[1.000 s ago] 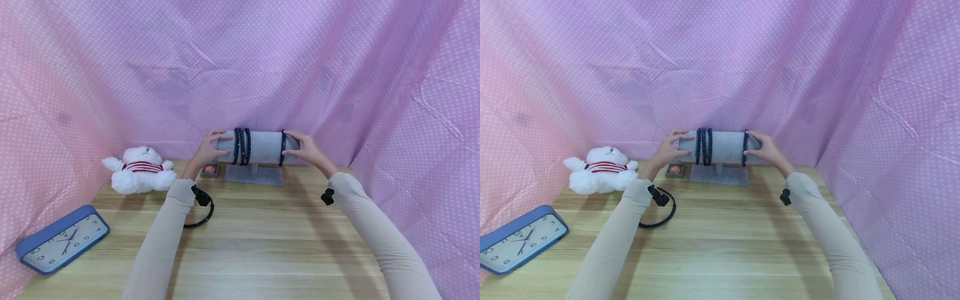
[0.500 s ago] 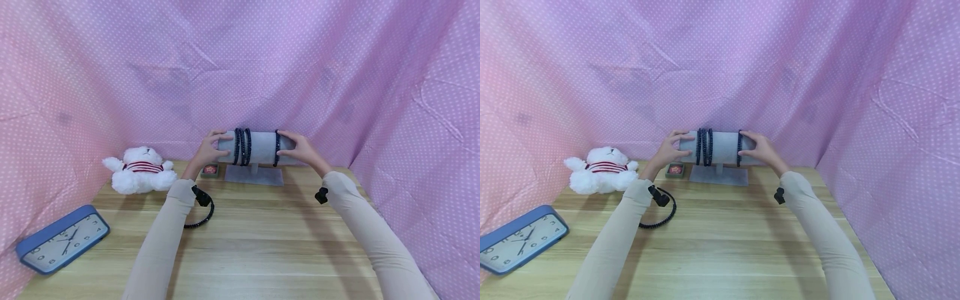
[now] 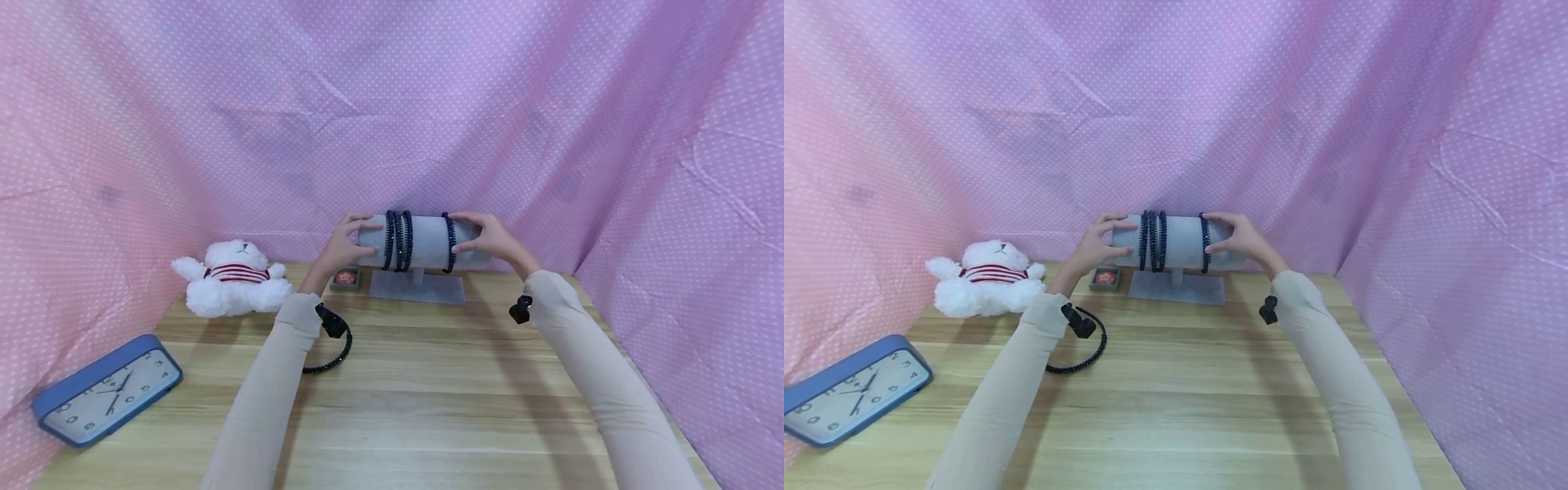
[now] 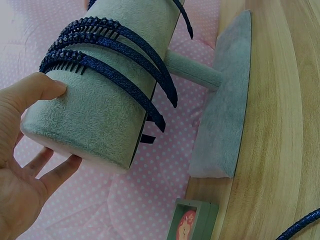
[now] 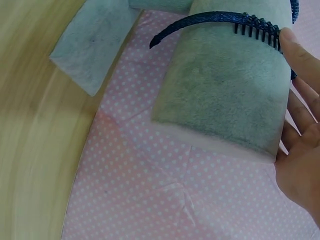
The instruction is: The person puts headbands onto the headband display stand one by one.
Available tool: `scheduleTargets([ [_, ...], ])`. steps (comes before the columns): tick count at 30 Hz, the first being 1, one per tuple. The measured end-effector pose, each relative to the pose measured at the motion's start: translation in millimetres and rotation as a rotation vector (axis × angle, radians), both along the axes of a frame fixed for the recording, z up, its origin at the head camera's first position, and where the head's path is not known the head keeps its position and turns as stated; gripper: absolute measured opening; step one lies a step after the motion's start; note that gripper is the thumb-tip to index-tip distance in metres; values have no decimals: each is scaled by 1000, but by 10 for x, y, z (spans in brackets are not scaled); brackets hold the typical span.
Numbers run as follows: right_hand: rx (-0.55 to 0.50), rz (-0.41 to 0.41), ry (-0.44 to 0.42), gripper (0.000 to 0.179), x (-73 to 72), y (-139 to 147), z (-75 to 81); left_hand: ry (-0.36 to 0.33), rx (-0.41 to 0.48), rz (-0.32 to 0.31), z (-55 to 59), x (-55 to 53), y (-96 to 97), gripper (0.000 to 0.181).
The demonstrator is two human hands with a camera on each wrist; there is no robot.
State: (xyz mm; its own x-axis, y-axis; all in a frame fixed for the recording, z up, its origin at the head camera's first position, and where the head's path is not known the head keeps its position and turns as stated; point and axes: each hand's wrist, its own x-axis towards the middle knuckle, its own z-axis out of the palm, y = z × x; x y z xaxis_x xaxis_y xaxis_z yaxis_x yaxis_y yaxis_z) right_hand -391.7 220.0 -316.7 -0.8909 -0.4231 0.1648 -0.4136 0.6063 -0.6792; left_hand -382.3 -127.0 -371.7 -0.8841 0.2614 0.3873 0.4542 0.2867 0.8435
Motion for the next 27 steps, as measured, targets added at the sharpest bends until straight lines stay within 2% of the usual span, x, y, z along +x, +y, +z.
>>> scheduleTargets([
  [10, 50, 13, 18, 72, -69, -79, 71, -12, 0, 1, 8, 18, 7, 46],
  [12, 63, 11, 17, 72, -61, -108, 94, -22, -4, -2, 47, 56, 17, 47],
  [17, 87, 27, 15, 73, -25, -222, 133, -25, -25, 13, 45, 53, 11, 47],
  [19, 78, 38, 16, 73, -16, -270, 130, -13, -32, 22, 9, 19, 4, 46],
  [27, 75, 51, 20, 73, -40, -396, 107, 3, -37, 22, 22, 35, 9, 46],
])
